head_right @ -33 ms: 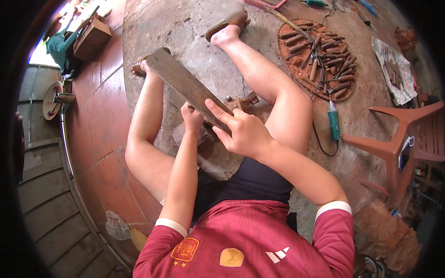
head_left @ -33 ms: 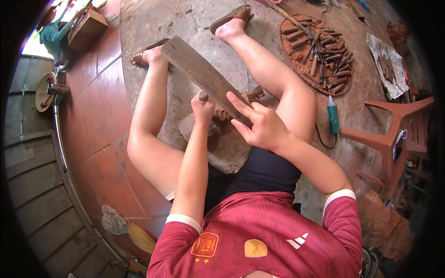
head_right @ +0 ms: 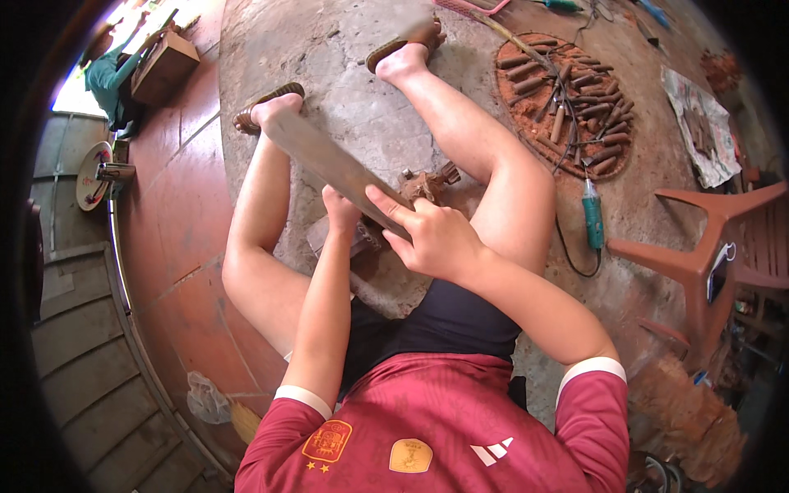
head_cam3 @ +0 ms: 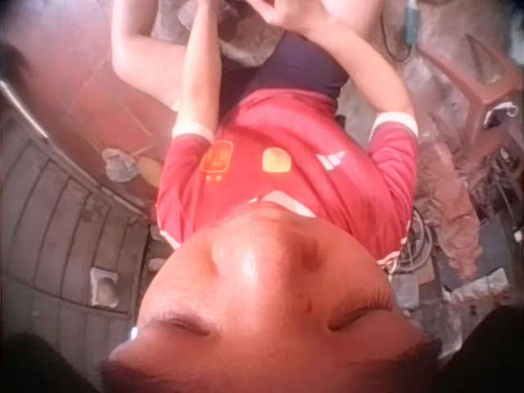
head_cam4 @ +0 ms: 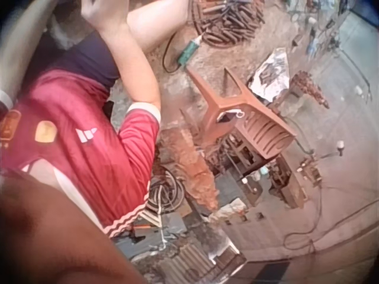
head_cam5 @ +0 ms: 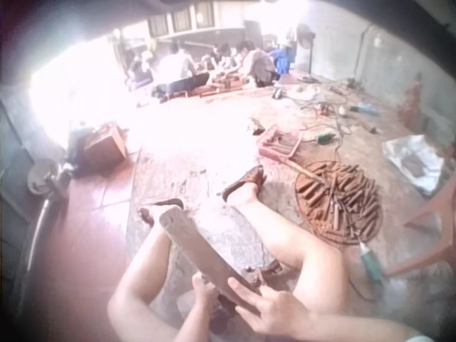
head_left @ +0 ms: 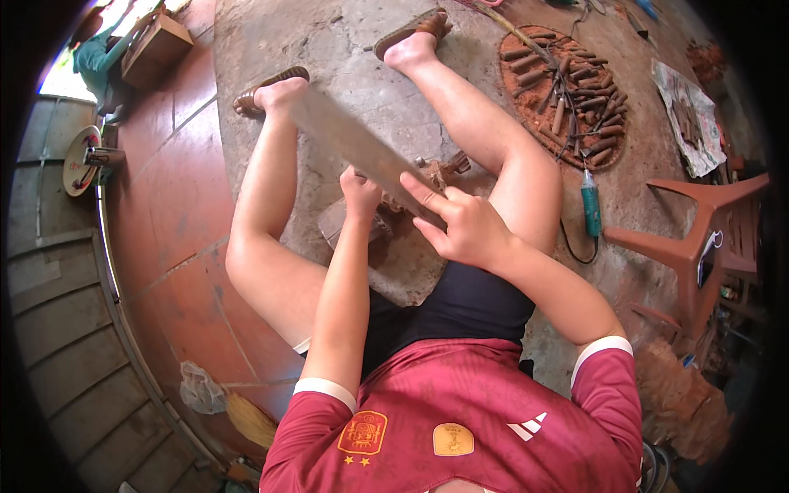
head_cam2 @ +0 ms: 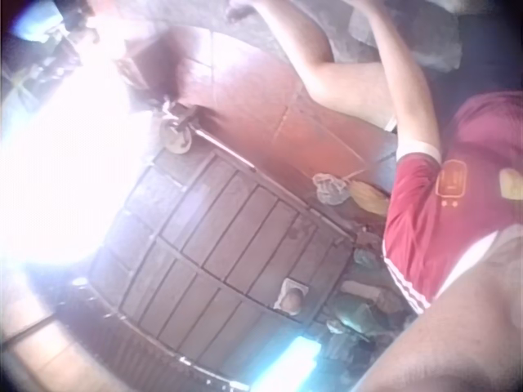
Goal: The person sits on the floor and uses a chisel and a wooden mallet to carve a piece of wood held between their legs. They repeatedly strike the chisel to shape the wood, occasionally adjusting the tool's position.
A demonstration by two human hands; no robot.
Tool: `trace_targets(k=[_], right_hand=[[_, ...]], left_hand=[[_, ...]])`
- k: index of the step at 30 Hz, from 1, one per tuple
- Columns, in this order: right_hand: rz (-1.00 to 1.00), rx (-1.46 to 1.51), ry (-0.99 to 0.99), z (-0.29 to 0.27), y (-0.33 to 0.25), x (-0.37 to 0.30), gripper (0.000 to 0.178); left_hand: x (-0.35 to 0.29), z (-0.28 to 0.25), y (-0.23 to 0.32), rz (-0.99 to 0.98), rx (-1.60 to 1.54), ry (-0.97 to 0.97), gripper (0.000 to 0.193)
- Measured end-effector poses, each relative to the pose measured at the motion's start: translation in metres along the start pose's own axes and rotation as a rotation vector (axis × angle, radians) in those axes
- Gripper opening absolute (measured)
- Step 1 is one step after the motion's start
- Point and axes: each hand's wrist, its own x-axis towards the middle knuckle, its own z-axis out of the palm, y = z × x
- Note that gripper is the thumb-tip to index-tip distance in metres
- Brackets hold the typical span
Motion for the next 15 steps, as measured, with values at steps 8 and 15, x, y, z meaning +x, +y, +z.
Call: trace_targets(k=[8, 15], right_hand=[[-0.02, 0.033, -0.004, -0.01, -0.013, 0.003, 0.069], [-0.021, 0.076, 0.007, -0.008, -0.006, 0.008, 0.069]], left_hand=[[0.003, -0.006, -0.018, 0.029, 0.037, 0.038, 0.009], [0.002, -0.004, -0.014, -0.031, -0.051, 0.061, 0.009]])
